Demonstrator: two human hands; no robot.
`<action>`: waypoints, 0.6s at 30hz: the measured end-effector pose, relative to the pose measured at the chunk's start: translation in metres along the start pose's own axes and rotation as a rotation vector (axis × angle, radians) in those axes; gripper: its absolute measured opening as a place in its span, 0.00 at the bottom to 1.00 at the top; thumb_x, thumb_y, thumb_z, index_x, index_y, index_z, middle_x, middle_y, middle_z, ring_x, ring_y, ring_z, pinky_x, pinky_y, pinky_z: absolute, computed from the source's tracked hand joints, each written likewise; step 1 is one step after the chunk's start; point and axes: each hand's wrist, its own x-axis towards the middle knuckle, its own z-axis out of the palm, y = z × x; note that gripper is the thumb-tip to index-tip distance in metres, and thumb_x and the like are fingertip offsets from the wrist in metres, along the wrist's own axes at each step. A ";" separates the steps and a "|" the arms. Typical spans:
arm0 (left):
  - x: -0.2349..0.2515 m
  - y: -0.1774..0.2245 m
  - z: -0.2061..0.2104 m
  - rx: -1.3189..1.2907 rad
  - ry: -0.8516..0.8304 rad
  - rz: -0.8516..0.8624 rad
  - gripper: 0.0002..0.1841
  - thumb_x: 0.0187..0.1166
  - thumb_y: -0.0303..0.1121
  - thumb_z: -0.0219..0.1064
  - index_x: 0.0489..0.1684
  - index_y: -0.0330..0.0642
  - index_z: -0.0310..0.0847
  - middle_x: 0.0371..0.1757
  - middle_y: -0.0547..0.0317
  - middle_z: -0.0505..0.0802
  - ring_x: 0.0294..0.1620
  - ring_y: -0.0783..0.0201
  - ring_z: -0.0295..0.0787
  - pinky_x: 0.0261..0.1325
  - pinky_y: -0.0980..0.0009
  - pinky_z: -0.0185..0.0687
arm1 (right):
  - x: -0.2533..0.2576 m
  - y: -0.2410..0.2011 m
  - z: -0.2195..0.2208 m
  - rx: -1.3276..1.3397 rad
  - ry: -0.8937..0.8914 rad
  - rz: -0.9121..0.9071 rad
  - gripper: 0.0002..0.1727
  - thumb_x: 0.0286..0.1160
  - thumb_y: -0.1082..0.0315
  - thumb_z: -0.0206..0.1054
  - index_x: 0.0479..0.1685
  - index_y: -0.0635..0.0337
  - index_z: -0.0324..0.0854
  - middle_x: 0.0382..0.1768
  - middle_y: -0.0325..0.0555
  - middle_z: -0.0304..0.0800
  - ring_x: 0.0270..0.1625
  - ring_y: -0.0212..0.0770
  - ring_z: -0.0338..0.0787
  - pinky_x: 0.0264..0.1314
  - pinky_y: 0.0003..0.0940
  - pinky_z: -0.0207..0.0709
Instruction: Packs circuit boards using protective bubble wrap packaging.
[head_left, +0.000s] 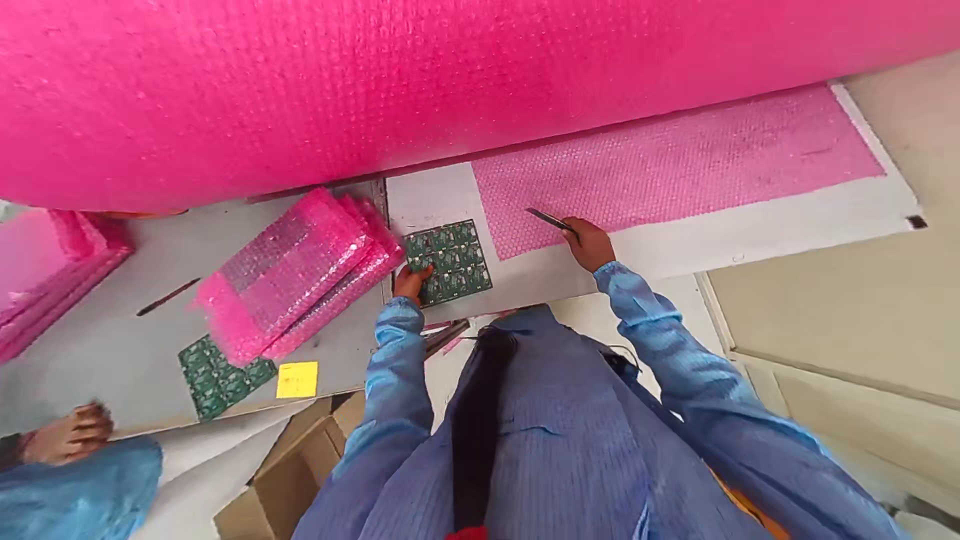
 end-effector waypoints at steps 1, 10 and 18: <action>-0.001 0.000 0.002 0.000 0.011 -0.007 0.31 0.78 0.27 0.71 0.81 0.35 0.65 0.73 0.35 0.81 0.68 0.47 0.83 0.68 0.50 0.79 | 0.017 -0.001 -0.002 -0.042 -0.012 -0.022 0.20 0.90 0.65 0.56 0.70 0.66 0.82 0.63 0.67 0.88 0.68 0.65 0.87 0.73 0.63 0.73; -0.006 -0.005 0.014 0.455 0.258 0.030 0.41 0.71 0.34 0.78 0.84 0.30 0.61 0.74 0.27 0.79 0.78 0.35 0.75 0.81 0.45 0.68 | 0.187 -0.024 0.008 -0.429 -0.152 -0.334 0.20 0.87 0.70 0.56 0.74 0.59 0.81 0.70 0.64 0.85 0.73 0.68 0.82 0.71 0.73 0.66; -0.028 0.001 0.042 0.515 0.451 -0.124 0.38 0.73 0.36 0.75 0.85 0.35 0.65 0.82 0.20 0.67 0.84 0.27 0.61 0.85 0.42 0.57 | 0.242 -0.048 0.014 -0.506 -0.387 -0.157 0.26 0.94 0.60 0.48 0.81 0.66 0.72 0.81 0.69 0.71 0.86 0.67 0.67 0.84 0.70 0.57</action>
